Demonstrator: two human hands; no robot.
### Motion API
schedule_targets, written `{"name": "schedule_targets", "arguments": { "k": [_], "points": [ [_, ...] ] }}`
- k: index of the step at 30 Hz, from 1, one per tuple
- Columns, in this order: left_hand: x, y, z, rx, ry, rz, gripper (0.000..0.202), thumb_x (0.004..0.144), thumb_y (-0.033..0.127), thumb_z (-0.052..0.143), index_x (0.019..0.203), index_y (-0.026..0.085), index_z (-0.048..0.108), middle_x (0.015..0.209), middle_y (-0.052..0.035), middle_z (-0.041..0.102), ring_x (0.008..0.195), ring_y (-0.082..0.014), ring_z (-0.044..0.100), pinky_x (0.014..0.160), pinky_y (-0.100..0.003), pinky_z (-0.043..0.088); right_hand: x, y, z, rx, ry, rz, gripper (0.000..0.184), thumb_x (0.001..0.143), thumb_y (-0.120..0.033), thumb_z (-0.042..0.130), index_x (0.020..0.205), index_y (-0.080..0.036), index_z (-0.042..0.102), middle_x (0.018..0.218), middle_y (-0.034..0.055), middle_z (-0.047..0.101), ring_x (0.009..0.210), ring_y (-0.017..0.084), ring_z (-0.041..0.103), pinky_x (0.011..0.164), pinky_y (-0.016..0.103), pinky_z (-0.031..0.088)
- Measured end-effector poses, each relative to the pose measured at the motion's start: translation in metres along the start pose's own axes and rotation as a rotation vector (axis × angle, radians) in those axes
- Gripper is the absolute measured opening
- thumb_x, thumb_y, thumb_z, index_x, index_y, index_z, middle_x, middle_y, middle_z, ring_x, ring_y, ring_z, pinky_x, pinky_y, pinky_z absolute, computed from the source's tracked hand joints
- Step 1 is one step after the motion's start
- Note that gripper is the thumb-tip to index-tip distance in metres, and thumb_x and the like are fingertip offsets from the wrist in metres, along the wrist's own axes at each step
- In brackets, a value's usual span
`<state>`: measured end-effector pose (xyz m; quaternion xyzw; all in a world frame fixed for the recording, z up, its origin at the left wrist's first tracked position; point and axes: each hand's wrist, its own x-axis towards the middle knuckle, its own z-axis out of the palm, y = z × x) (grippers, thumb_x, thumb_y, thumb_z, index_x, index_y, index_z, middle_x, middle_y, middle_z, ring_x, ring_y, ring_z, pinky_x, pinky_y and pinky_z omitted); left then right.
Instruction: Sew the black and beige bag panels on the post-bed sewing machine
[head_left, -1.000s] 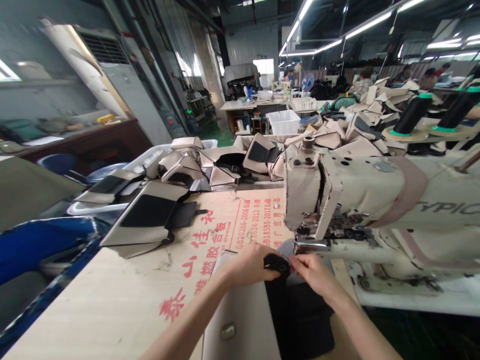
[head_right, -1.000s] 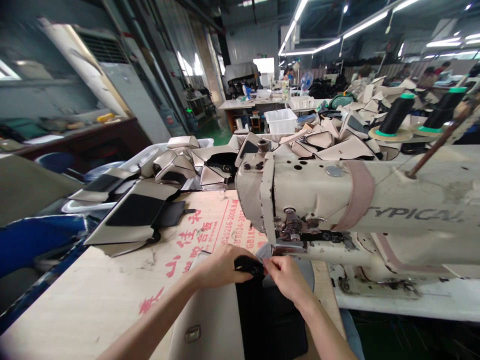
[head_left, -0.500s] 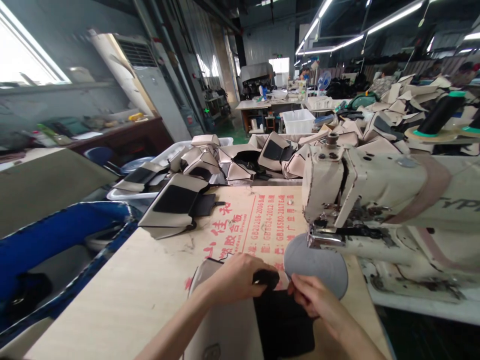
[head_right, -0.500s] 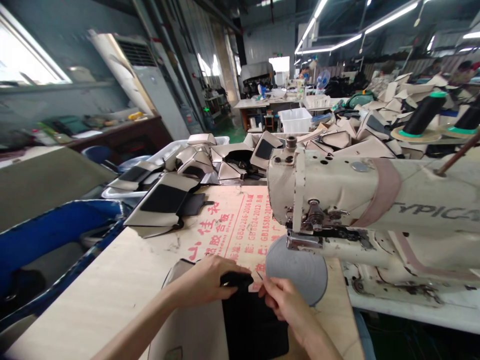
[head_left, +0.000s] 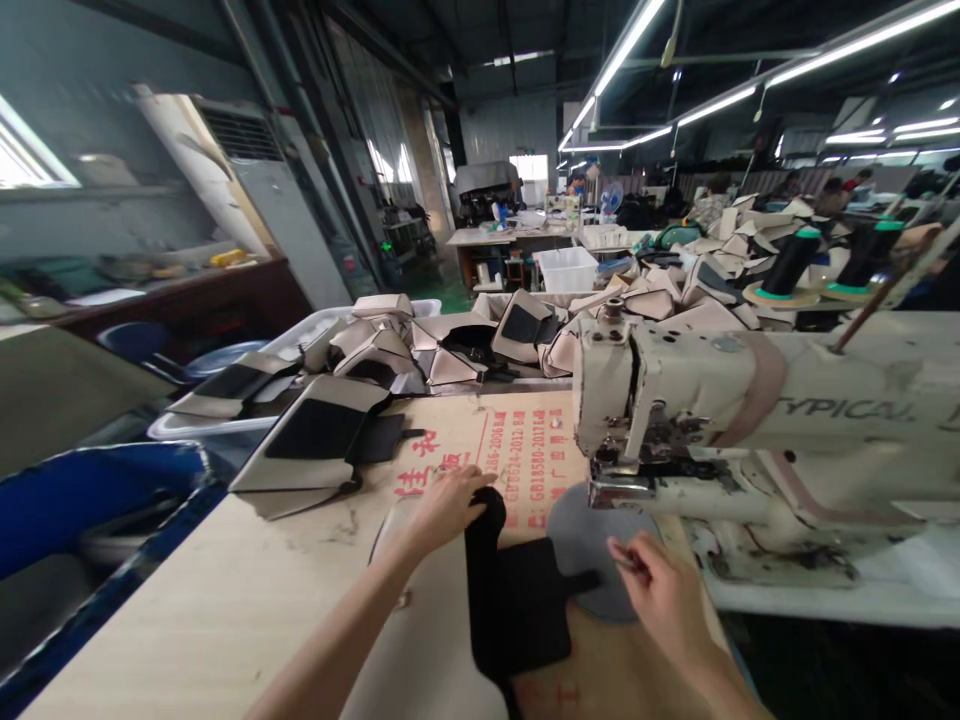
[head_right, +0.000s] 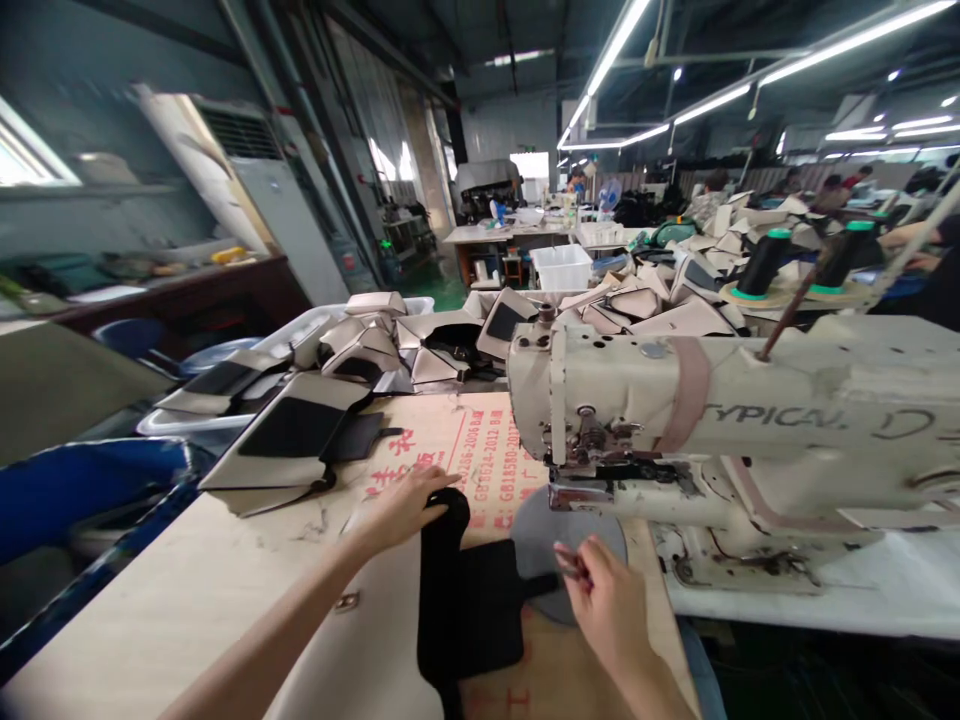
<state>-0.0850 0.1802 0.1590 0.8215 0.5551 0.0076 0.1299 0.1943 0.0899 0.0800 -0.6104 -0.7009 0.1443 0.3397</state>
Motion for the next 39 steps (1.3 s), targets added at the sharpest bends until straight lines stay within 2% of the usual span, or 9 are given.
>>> {"name": "schedule_targets", "arguments": {
  "k": [2, 5, 9, 12, 18, 21, 26, 33, 39],
  "points": [
    [0.005, 0.017, 0.011, 0.015, 0.109, 0.016, 0.041, 0.077, 0.023, 0.05, 0.118, 0.024, 0.051, 0.114, -0.0067, 0.054, 0.105, -0.0222, 0.048, 0.09, -0.035, 0.036, 0.023, 0.002, -0.02, -0.142, 0.114, -0.093, 0.021, 0.087, -0.03, 0.038, 0.095, -0.02, 0.055, 0.099, 0.0029, 0.058, 0.077, 0.014, 0.058, 0.062, 0.022, 0.038],
    [-0.003, 0.054, 0.027, -0.132, 0.148, 0.099, 0.036, 0.081, 0.024, 0.045, 0.117, 0.023, 0.051, 0.112, -0.0053, 0.054, 0.104, -0.0198, 0.048, 0.092, -0.032, 0.036, 0.06, -0.006, -0.042, -0.348, 0.059, -0.138, 0.036, 0.084, -0.026, 0.044, 0.12, -0.025, 0.044, 0.122, 0.0026, 0.048, 0.079, 0.015, 0.06, 0.058, 0.023, 0.039],
    [-0.028, 0.092, 0.043, -0.374, 0.127, 0.121, 0.033, 0.082, 0.023, 0.043, 0.113, 0.024, 0.054, 0.109, -0.0032, 0.056, 0.102, -0.0166, 0.05, 0.091, -0.026, 0.038, 0.073, -0.014, -0.058, -0.395, -0.121, -0.158, 0.021, 0.084, -0.035, 0.044, 0.093, -0.024, 0.06, 0.093, 0.0004, 0.063, 0.071, 0.016, 0.06, 0.057, 0.024, 0.039],
    [-0.041, 0.105, 0.051, -0.519, 0.094, 0.066, 0.03, 0.084, 0.024, 0.042, 0.11, 0.024, 0.057, 0.105, -0.0021, 0.058, 0.094, -0.0138, 0.054, 0.084, -0.022, 0.041, 0.06, -0.005, -0.074, -0.345, -0.345, -0.266, 0.023, 0.083, -0.026, 0.044, 0.066, -0.022, 0.059, 0.07, -0.0025, 0.063, 0.07, 0.014, 0.06, 0.06, 0.023, 0.038],
    [-0.032, 0.125, 0.063, -0.648, 0.083, 0.036, 0.027, 0.085, 0.022, 0.04, 0.102, 0.023, 0.061, 0.09, -0.0007, 0.061, 0.076, -0.0109, 0.057, 0.072, -0.019, 0.043, 0.078, 0.027, -0.093, -0.37, -0.338, -0.42, 0.032, 0.082, -0.008, 0.039, 0.109, -0.017, 0.052, 0.114, 0.0056, 0.054, 0.1, 0.016, 0.05, 0.083, 0.028, 0.038],
    [-0.023, 0.139, 0.068, -0.707, 0.066, 0.065, 0.029, 0.082, 0.017, 0.043, 0.105, 0.023, 0.06, 0.092, 0.0, 0.062, 0.078, -0.0107, 0.057, 0.073, -0.018, 0.042, 0.107, 0.031, -0.088, -0.395, -0.47, -0.585, 0.027, 0.084, -0.01, 0.038, 0.105, -0.014, 0.054, 0.109, 0.0081, 0.055, 0.1, 0.018, 0.048, 0.088, 0.032, 0.035],
    [-0.022, 0.147, 0.065, -0.739, 0.056, 0.072, 0.031, 0.081, 0.016, 0.044, 0.106, 0.023, 0.06, 0.096, -0.0004, 0.062, 0.082, -0.0107, 0.057, 0.075, -0.018, 0.042, 0.129, 0.034, -0.089, -0.37, -0.614, -0.668, 0.016, 0.08, -0.01, 0.045, 0.089, -0.015, 0.057, 0.088, 0.0046, 0.06, 0.084, 0.016, 0.053, 0.074, 0.026, 0.038],
    [-0.016, 0.138, 0.064, -0.732, 0.155, 0.01, 0.032, 0.084, 0.021, 0.04, 0.11, 0.02, 0.058, 0.087, -0.0019, 0.064, 0.07, -0.0108, 0.058, 0.067, -0.019, 0.044, 0.116, 0.042, -0.11, -0.342, -0.571, -0.537, 0.018, 0.082, -0.015, 0.043, 0.095, -0.02, 0.055, 0.094, 0.0024, 0.061, 0.09, 0.016, 0.054, 0.074, 0.024, 0.038],
    [0.009, 0.143, 0.067, -0.554, 0.303, -0.152, 0.033, 0.087, 0.027, 0.034, 0.11, 0.02, 0.056, 0.085, -0.0049, 0.067, 0.068, -0.0142, 0.062, 0.059, -0.021, 0.043, 0.1, 0.009, -0.097, -0.511, -0.442, -0.136, 0.047, 0.086, -0.053, 0.03, 0.105, -0.016, 0.051, 0.078, 0.0078, 0.065, 0.071, 0.022, 0.062, 0.058, 0.027, 0.04]
  ]
}}
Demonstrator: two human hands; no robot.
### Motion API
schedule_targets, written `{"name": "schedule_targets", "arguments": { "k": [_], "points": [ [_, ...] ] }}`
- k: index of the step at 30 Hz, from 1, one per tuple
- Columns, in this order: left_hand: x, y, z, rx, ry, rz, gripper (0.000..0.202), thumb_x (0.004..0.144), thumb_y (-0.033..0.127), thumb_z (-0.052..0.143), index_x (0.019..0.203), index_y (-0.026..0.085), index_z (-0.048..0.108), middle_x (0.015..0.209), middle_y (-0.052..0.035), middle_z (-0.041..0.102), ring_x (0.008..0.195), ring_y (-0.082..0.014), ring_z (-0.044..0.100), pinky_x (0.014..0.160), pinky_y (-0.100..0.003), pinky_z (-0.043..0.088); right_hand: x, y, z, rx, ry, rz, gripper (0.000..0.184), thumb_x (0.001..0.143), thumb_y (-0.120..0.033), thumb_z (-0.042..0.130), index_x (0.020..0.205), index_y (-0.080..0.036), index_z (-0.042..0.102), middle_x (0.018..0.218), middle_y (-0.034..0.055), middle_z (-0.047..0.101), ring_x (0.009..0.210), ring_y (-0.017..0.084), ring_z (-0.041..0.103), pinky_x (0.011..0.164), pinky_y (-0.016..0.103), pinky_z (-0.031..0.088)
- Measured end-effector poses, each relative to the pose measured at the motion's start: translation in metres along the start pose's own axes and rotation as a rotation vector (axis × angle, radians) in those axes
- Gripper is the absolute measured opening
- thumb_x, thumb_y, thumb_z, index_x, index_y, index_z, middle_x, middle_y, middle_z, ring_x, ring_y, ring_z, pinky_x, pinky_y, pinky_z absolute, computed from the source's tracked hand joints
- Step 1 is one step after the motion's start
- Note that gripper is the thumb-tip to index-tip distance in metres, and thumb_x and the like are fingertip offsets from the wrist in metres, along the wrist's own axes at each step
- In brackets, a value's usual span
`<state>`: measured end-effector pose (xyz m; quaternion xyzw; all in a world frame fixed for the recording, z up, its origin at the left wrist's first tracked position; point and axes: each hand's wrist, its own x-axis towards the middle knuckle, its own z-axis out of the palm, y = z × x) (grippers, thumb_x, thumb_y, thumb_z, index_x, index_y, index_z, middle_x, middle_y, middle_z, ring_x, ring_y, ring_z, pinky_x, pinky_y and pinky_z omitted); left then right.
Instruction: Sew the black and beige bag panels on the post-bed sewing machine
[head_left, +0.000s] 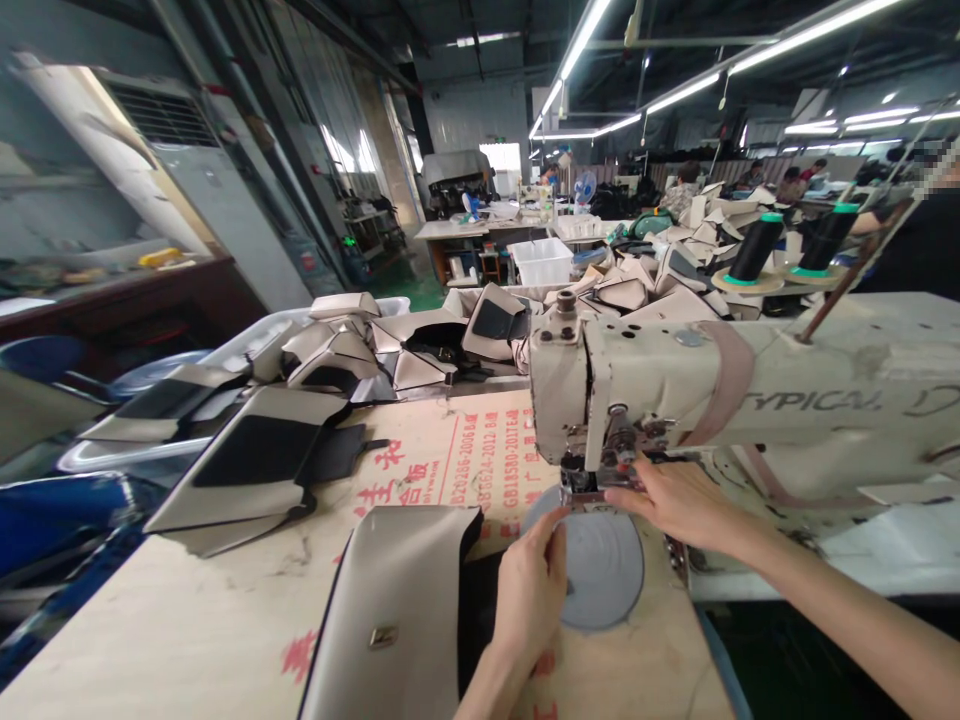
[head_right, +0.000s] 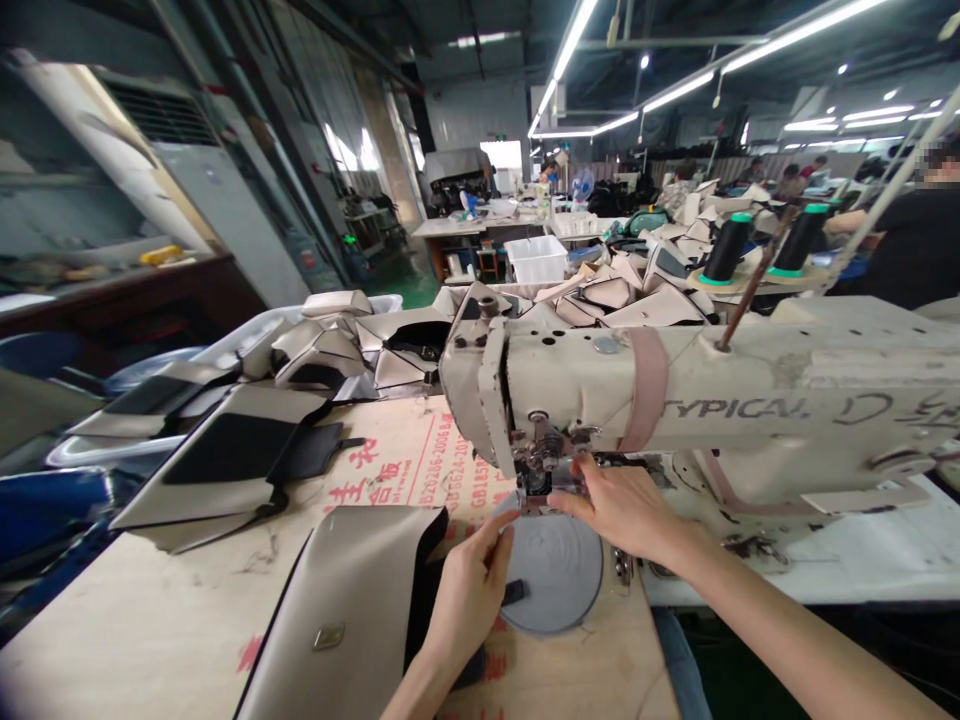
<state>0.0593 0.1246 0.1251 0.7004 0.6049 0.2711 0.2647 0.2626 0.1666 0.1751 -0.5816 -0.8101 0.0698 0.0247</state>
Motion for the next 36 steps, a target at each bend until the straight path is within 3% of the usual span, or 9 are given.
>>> {"name": "schedule_targets", "arguments": {
  "k": [5, 14, 20, 24, 26, 32, 36],
  "points": [
    [0.014, 0.006, 0.003, 0.226, 0.035, 0.01, 0.035, 0.088, 0.028, 0.033, 0.116, 0.024, 0.053, 0.076, -0.0048, 0.069, 0.065, -0.0164, 0.064, 0.056, -0.022, 0.042, 0.012, -0.022, 0.005, -0.06, 0.008, 0.008, 0.038, 0.091, -0.038, 0.029, 0.092, -0.015, 0.059, 0.084, 0.0107, 0.065, 0.078, 0.018, 0.062, 0.065, 0.024, 0.04],
    [0.033, 0.011, 0.004, 0.474, -0.03, 0.037, 0.038, 0.089, 0.031, 0.03, 0.121, 0.023, 0.048, 0.072, -0.0062, 0.069, 0.062, -0.0163, 0.065, 0.052, -0.021, 0.04, 0.021, -0.034, 0.015, -0.13, 0.038, 0.026, 0.034, 0.089, -0.032, 0.033, 0.083, -0.017, 0.063, 0.08, 0.0114, 0.066, 0.071, 0.021, 0.063, 0.06, 0.027, 0.041],
    [0.037, 0.013, 0.007, 0.516, -0.034, 0.077, 0.037, 0.089, 0.029, 0.029, 0.121, 0.024, 0.048, 0.07, -0.0048, 0.069, 0.062, -0.0185, 0.065, 0.052, -0.023, 0.041, 0.016, -0.032, 0.025, -0.159, 0.109, 0.081, 0.03, 0.091, -0.026, 0.03, 0.096, -0.015, 0.057, 0.087, 0.0108, 0.064, 0.074, 0.018, 0.062, 0.055, 0.022, 0.04],
    [0.035, 0.015, 0.008, 0.497, -0.047, 0.063, 0.037, 0.089, 0.03, 0.029, 0.122, 0.025, 0.046, 0.067, -0.0036, 0.068, 0.061, -0.0178, 0.065, 0.053, -0.023, 0.042, 0.014, -0.01, 0.017, -0.197, 0.133, 0.171, 0.034, 0.09, -0.024, 0.031, 0.079, -0.01, 0.06, 0.073, 0.0142, 0.064, 0.069, 0.019, 0.062, 0.055, 0.023, 0.039],
    [0.037, 0.017, 0.008, 0.503, -0.06, 0.059, 0.036, 0.09, 0.031, 0.028, 0.119, 0.024, 0.047, 0.067, -0.004, 0.067, 0.062, -0.0177, 0.065, 0.053, -0.023, 0.042, 0.01, -0.005, 0.014, -0.191, 0.141, 0.177, 0.034, 0.09, -0.028, 0.032, 0.08, -0.01, 0.059, 0.073, 0.0139, 0.064, 0.069, 0.019, 0.062, 0.056, 0.023, 0.039],
    [0.049, 0.022, 0.007, 0.562, -0.141, 0.133, 0.032, 0.09, 0.032, 0.027, 0.106, 0.018, 0.05, 0.073, -0.0075, 0.066, 0.067, -0.0187, 0.065, 0.056, -0.024, 0.044, 0.002, -0.025, 0.018, -0.065, 0.116, 0.04, 0.023, 0.09, -0.03, 0.034, 0.092, -0.019, 0.054, 0.08, 0.0046, 0.065, 0.071, 0.018, 0.062, 0.056, 0.025, 0.039],
    [0.051, 0.023, 0.005, 0.562, -0.209, 0.139, 0.029, 0.09, 0.028, 0.027, 0.105, 0.017, 0.048, 0.076, -0.0088, 0.066, 0.07, -0.0199, 0.064, 0.059, -0.027, 0.045, 0.007, -0.033, 0.022, -0.1, 0.059, 0.05, 0.021, 0.089, -0.026, 0.035, 0.09, -0.018, 0.054, 0.079, 0.0059, 0.065, 0.069, 0.018, 0.062, 0.053, 0.024, 0.038]
  ]
}}
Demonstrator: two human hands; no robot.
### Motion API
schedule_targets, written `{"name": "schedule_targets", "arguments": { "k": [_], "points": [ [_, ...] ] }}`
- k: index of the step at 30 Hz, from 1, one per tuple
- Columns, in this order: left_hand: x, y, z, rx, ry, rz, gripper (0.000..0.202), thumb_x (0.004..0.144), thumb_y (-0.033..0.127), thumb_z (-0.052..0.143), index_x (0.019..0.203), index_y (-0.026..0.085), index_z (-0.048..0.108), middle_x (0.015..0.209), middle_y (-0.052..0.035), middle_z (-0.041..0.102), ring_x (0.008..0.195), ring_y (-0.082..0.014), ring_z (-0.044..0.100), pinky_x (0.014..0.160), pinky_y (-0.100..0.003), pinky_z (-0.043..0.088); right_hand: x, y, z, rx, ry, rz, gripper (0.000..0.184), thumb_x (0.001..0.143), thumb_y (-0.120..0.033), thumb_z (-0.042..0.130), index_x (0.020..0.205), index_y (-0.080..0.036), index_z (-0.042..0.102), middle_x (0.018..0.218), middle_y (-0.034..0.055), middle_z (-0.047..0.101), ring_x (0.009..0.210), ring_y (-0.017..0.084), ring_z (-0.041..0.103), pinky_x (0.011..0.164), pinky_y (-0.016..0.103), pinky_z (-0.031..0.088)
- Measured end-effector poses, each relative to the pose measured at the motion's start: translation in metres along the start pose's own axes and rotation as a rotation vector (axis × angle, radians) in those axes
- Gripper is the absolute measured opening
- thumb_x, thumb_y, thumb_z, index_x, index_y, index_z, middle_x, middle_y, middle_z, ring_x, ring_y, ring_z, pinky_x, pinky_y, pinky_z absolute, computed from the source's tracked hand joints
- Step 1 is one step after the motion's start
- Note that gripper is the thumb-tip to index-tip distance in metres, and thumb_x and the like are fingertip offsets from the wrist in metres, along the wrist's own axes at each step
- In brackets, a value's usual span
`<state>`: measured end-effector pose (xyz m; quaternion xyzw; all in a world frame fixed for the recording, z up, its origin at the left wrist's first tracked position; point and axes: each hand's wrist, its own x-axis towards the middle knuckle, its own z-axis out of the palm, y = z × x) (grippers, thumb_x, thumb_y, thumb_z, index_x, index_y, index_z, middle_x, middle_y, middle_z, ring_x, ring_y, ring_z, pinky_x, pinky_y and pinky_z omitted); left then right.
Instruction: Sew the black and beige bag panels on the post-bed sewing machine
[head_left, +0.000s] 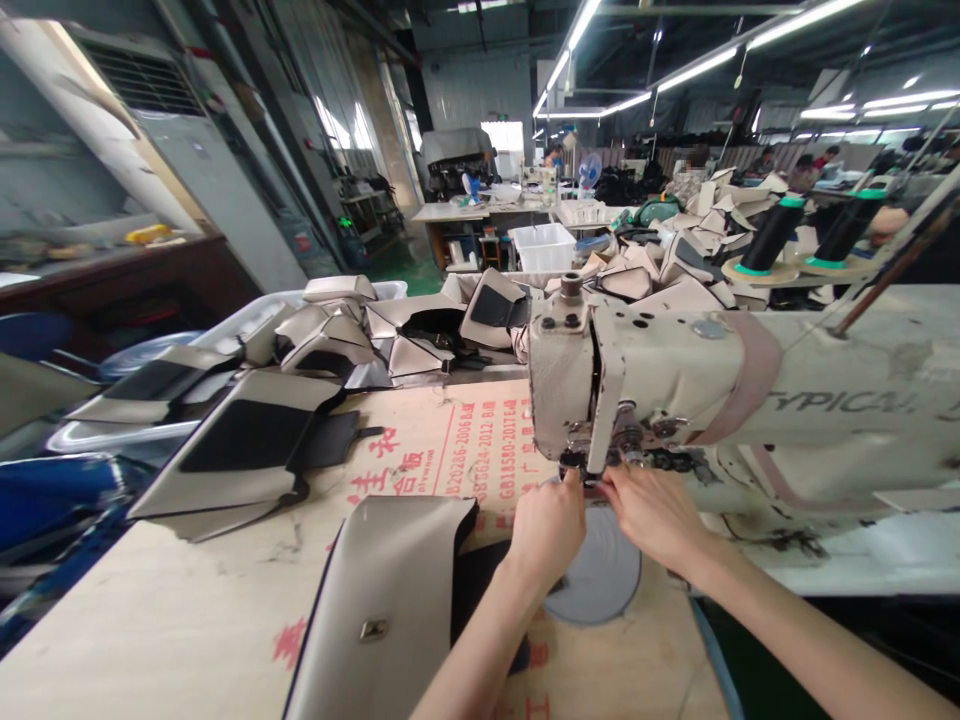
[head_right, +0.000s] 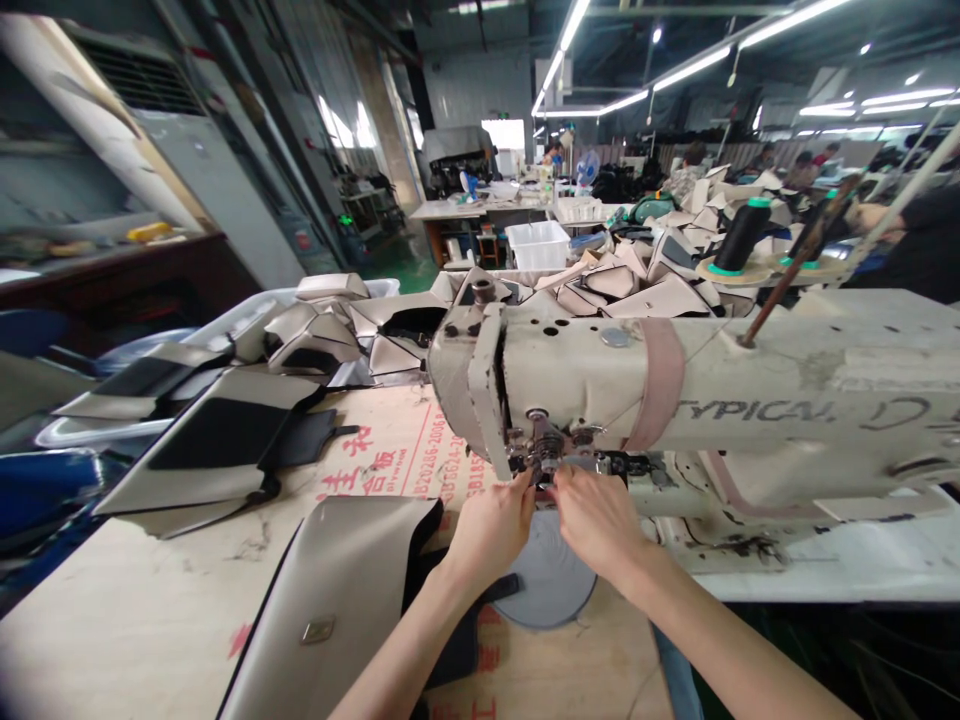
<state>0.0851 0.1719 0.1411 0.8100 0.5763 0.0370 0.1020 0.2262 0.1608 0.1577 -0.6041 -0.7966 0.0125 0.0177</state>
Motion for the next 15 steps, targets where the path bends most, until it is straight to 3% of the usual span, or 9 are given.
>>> {"name": "schedule_targets", "arguments": {
  "k": [7, 11, 15],
  "points": [
    [0.005, -0.001, 0.003, -0.025, 0.013, -0.062, 0.033, 0.09, 0.032, 0.025, 0.098, 0.017, 0.053, 0.08, -0.0098, 0.066, 0.073, -0.0203, 0.064, 0.061, -0.027, 0.045, 0.001, 0.007, 0.004, 0.002, 0.127, 0.074, 0.032, 0.092, -0.032, 0.029, 0.087, -0.015, 0.056, 0.075, 0.0091, 0.064, 0.07, 0.017, 0.061, 0.054, 0.023, 0.037],
    [0.009, -0.002, 0.003, 0.044, 0.018, -0.038, 0.028, 0.089, 0.024, 0.029, 0.096, 0.018, 0.055, 0.076, -0.0085, 0.065, 0.071, -0.021, 0.064, 0.06, -0.028, 0.045, -0.001, 0.011, 0.001, 0.07, 0.072, 0.022, 0.026, 0.09, -0.032, 0.033, 0.09, -0.019, 0.055, 0.081, 0.0052, 0.065, 0.072, 0.018, 0.062, 0.056, 0.024, 0.038],
    [0.009, -0.002, -0.001, 0.047, -0.004, -0.028, 0.028, 0.089, 0.024, 0.029, 0.092, 0.016, 0.055, 0.078, -0.0096, 0.064, 0.074, -0.0203, 0.063, 0.062, -0.027, 0.045, 0.002, 0.004, 0.0, 0.016, -0.008, 0.026, 0.024, 0.09, -0.028, 0.033, 0.09, -0.018, 0.055, 0.079, 0.0069, 0.065, 0.071, 0.019, 0.062, 0.055, 0.025, 0.039]
  ]
}}
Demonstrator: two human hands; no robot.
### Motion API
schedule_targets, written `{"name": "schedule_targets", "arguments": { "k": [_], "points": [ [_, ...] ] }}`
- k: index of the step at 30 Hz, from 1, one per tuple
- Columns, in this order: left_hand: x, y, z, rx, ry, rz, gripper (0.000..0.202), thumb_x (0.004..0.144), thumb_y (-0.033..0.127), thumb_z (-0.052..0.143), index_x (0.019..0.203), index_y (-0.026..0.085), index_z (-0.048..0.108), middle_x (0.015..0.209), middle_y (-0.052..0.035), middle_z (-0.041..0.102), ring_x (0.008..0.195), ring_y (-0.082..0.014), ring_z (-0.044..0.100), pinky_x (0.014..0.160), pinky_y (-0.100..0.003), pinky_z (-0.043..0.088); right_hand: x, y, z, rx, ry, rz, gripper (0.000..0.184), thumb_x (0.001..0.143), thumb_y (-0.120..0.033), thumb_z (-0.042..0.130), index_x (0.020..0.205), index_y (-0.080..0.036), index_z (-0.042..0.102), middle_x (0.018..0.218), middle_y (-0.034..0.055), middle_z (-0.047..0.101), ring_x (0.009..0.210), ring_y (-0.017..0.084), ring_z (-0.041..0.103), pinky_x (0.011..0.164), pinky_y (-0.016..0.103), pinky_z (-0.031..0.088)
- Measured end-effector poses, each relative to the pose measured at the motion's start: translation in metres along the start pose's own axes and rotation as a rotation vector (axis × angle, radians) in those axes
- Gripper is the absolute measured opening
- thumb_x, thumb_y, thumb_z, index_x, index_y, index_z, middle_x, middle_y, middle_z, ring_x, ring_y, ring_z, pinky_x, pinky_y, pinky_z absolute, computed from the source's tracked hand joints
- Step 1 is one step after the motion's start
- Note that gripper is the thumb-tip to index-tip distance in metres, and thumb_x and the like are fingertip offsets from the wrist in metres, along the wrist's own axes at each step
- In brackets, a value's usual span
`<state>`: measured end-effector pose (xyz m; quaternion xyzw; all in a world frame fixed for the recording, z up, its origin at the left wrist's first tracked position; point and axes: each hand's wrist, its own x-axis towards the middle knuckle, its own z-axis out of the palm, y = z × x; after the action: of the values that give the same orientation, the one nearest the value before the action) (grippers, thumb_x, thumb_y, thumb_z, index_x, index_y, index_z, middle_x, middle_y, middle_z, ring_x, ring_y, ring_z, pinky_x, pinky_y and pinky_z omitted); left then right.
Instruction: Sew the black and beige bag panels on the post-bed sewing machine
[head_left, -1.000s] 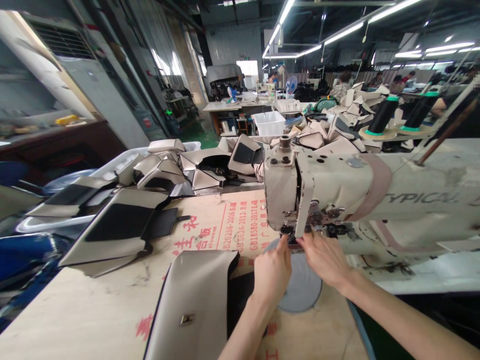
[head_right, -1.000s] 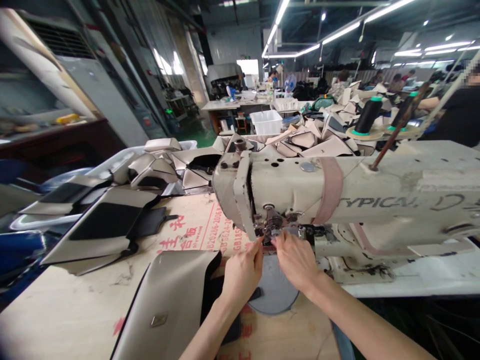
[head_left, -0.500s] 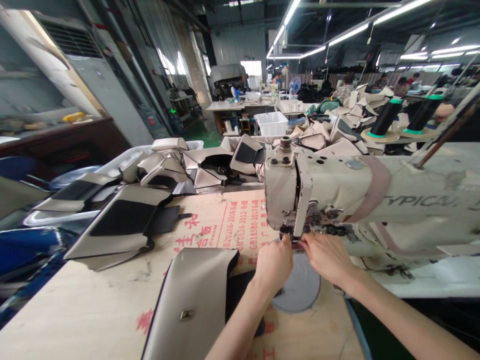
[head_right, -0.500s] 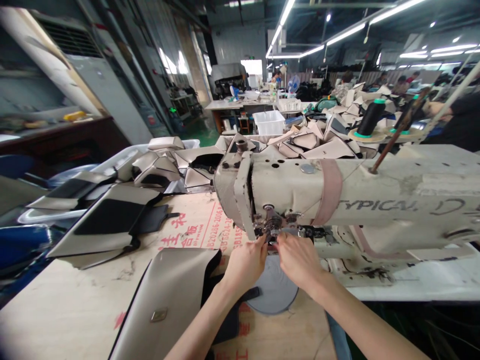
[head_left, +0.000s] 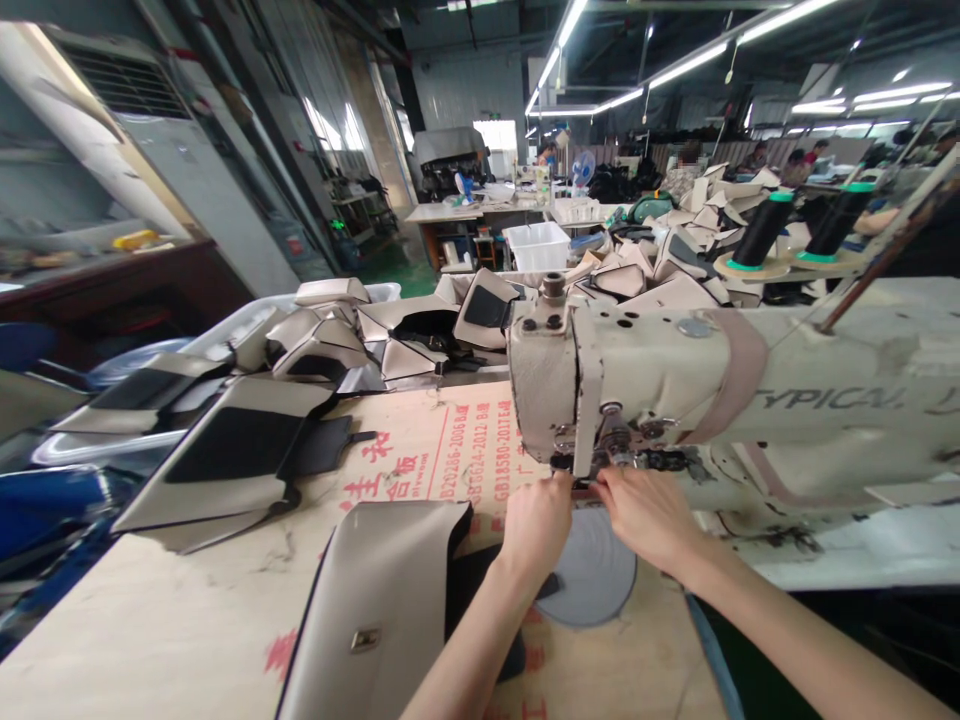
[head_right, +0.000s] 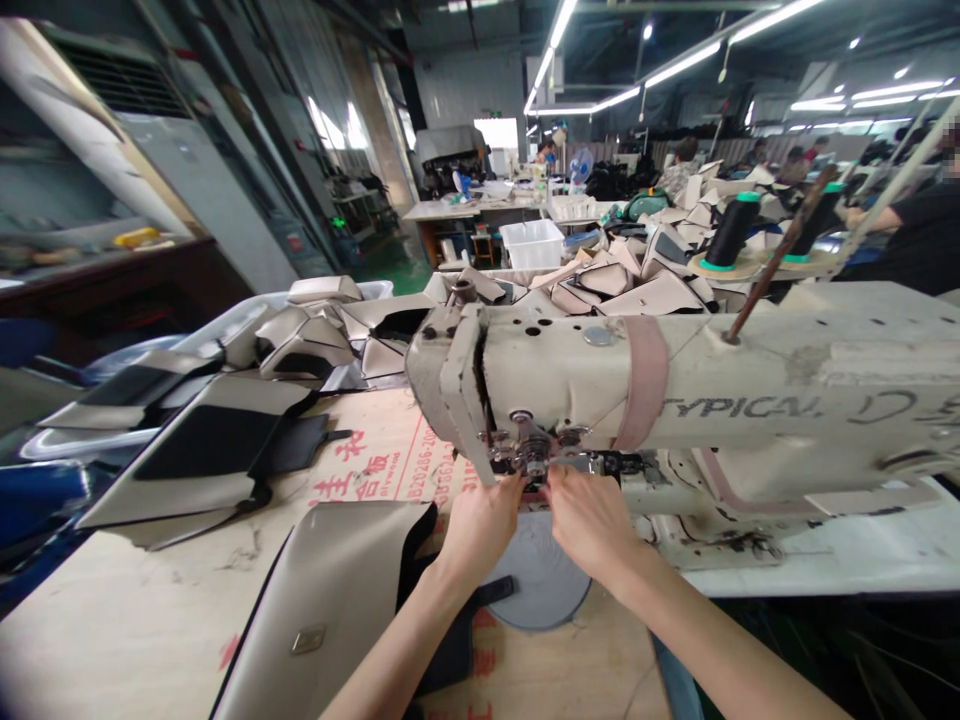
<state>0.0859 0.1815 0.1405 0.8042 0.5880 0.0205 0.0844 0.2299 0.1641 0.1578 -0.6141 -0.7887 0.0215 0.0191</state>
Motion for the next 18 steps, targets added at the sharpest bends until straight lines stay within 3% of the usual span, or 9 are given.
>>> {"name": "schedule_targets", "arguments": {
  "k": [10, 13, 18],
  "points": [
    [0.002, 0.005, 0.0, -0.03, 0.006, -0.03, 0.031, 0.088, 0.03, 0.031, 0.094, 0.014, 0.057, 0.08, -0.0113, 0.066, 0.073, -0.0223, 0.064, 0.063, -0.03, 0.047, -0.002, -0.001, 0.014, 0.07, 0.12, 0.041, 0.024, 0.091, -0.028, 0.032, 0.095, -0.016, 0.052, 0.087, 0.0077, 0.064, 0.077, 0.018, 0.062, 0.057, 0.024, 0.04],
    [0.005, 0.008, -0.001, 0.057, 0.038, -0.015, 0.03, 0.087, 0.025, 0.033, 0.096, 0.013, 0.058, 0.076, -0.0116, 0.065, 0.068, -0.0229, 0.064, 0.058, -0.031, 0.047, 0.0, 0.002, 0.009, 0.046, 0.139, 0.09, 0.026, 0.091, -0.029, 0.03, 0.095, -0.015, 0.052, 0.084, 0.0083, 0.064, 0.074, 0.018, 0.062, 0.055, 0.024, 0.038],
    [0.007, 0.015, -0.004, 0.153, 0.05, 0.072, 0.026, 0.08, 0.007, 0.037, 0.081, 0.012, 0.062, 0.073, -0.012, 0.064, 0.067, -0.0246, 0.063, 0.055, -0.032, 0.048, 0.002, 0.007, -0.001, 0.058, 0.11, 0.079, 0.024, 0.09, -0.029, 0.034, 0.088, -0.018, 0.054, 0.081, 0.005, 0.066, 0.071, 0.019, 0.063, 0.054, 0.026, 0.037]
  ]
}}
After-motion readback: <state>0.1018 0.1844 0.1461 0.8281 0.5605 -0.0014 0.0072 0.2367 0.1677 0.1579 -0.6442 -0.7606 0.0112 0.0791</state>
